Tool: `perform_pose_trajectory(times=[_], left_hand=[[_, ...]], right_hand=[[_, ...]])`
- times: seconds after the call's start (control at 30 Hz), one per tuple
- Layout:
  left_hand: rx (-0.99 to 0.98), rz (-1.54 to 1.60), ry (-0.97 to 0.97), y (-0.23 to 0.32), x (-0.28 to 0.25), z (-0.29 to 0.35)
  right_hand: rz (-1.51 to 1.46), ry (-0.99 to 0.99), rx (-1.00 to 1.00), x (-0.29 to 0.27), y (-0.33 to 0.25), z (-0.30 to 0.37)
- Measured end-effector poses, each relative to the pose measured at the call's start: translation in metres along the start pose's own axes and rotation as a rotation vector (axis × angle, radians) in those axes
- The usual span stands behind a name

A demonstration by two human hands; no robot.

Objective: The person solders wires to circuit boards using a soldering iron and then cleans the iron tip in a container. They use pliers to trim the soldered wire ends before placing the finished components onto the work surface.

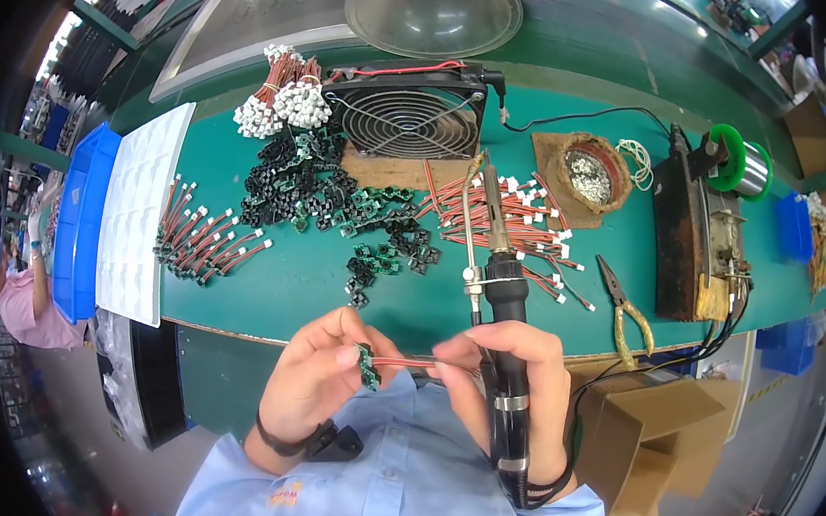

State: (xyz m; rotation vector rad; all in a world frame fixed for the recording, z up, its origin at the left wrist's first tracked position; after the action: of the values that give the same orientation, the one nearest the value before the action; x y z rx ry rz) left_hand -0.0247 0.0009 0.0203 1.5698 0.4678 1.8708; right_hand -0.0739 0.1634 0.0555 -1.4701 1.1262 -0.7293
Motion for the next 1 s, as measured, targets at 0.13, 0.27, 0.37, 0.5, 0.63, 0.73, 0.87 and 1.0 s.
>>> perform_pose_trajectory(times=[0.13,0.27,0.37,0.5,0.63,0.73,0.87,1.0], left_hand=[[-0.041,0.082,-0.02,0.001,-0.002,0.0],[-0.068,0.12,-0.011,0.001,-0.001,-0.001],[-0.075,0.122,-0.006,0.001,-0.001,-0.001],[-0.099,0.164,-0.018,-0.001,0.001,-0.003],[-0.107,0.161,-0.014,-0.002,0.001,-0.004],[-0.058,0.078,0.009,-0.001,0.002,-0.006],[0.042,-0.024,0.017,0.0,0.003,-0.007],[0.113,-0.068,0.066,0.001,0.003,-0.009]], right_hand=[[-0.057,0.019,0.0,0.001,0.001,0.002],[-0.057,0.013,-0.004,0.002,0.002,0.0],[-0.052,0.013,-0.006,0.001,0.003,0.0],[-0.045,0.022,-0.009,-0.002,0.004,0.001],[-0.02,0.02,-0.002,-0.005,0.005,0.001],[0.012,0.01,-0.013,-0.008,0.007,-0.002],[0.026,0.008,-0.009,-0.009,0.008,-0.003],[-0.002,0.073,0.032,-0.014,0.01,-0.002]])
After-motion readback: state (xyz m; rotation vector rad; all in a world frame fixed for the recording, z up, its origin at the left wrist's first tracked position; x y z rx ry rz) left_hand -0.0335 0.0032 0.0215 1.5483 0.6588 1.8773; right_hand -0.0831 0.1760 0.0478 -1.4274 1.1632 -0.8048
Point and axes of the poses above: each hand's wrist, its own z-axis away from the middle knuckle, its own x-axis out of the palm, y = z × x, the point moved 3 cm from there along -z, towards the middle knuckle, and after that the axes turned 1 degree about -y, right-handed, at the moved point
